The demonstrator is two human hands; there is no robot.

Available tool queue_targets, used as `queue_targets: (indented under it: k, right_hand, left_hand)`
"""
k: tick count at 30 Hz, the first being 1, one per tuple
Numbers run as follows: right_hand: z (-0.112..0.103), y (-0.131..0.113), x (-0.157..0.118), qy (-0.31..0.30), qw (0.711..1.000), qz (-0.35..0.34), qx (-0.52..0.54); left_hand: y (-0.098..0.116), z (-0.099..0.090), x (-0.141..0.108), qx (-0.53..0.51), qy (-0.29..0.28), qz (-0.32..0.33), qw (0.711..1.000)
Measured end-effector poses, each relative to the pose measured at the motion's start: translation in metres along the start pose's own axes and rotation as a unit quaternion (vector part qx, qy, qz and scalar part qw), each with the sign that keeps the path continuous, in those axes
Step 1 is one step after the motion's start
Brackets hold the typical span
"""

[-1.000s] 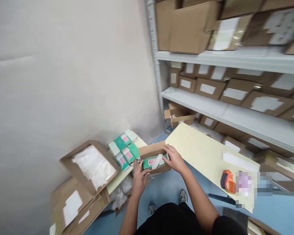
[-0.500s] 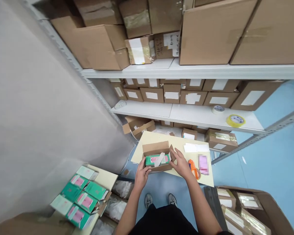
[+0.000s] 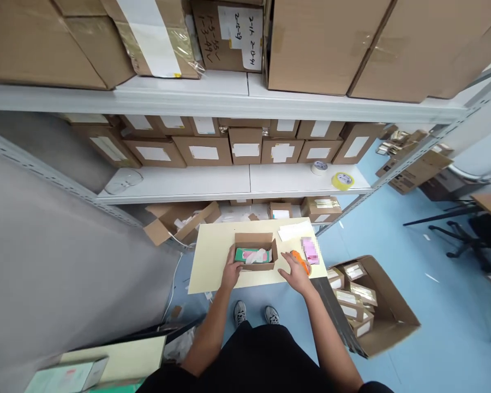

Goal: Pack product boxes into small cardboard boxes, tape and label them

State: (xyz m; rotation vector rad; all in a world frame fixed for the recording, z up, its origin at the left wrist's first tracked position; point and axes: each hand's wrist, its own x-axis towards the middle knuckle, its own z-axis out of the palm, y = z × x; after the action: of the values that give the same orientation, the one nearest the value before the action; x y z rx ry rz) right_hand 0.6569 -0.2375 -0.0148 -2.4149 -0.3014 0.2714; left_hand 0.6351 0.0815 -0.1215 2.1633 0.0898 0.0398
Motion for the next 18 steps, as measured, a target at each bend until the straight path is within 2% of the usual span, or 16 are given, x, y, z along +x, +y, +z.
queue_targets:
  k: [2, 5, 7, 9, 12, 13, 15, 17, 18]
  right_hand:
    - [0.015, 0.004, -0.003, -0.005, 0.999, 0.021, 0.026]
    - [0.042, 0.009, -0.003, -0.009, 0.993, 0.074, 0.088]
    - [0.061, 0.012, 0.001, 0.005, 0.986, 0.116, 0.122]
    - [0.079, 0.015, 0.007, 0.03, 0.979, 0.146, 0.14]
    - [0.099, 0.018, 0.018, 0.061, 0.972, 0.176, 0.14]
    - [0.103, 0.019, 0.021, 0.068, 0.971, 0.185, 0.134]
    - [0.108, 0.017, 0.026, 0.078, 0.97, 0.202, 0.115]
    - [0.108, 0.014, 0.031, 0.084, 0.97, 0.21, 0.089]
    - [0.107, 0.011, 0.033, 0.086, 0.971, 0.21, 0.075]
  left_hand:
    - [-0.017, -0.006, 0.008, -0.01, -0.019, -0.025, 0.999]
    - [-0.037, -0.014, 0.011, -0.054, 0.006, -0.119, 0.991]
    - [-0.045, -0.018, 0.008, -0.096, 0.005, -0.192, 0.977]
    - [-0.048, -0.022, 0.005, -0.121, -0.015, -0.218, 0.968]
    - [-0.044, -0.029, 0.002, -0.085, -0.035, -0.148, 0.985]
    - [-0.041, -0.031, 0.001, -0.058, -0.061, -0.111, 0.99]
    - [-0.034, -0.033, 0.0, 0.007, -0.149, -0.055, 0.987]
    - [-0.029, -0.033, -0.003, 0.072, -0.218, -0.04, 0.972]
    - [-0.027, -0.032, -0.005, 0.097, -0.228, -0.043, 0.968]
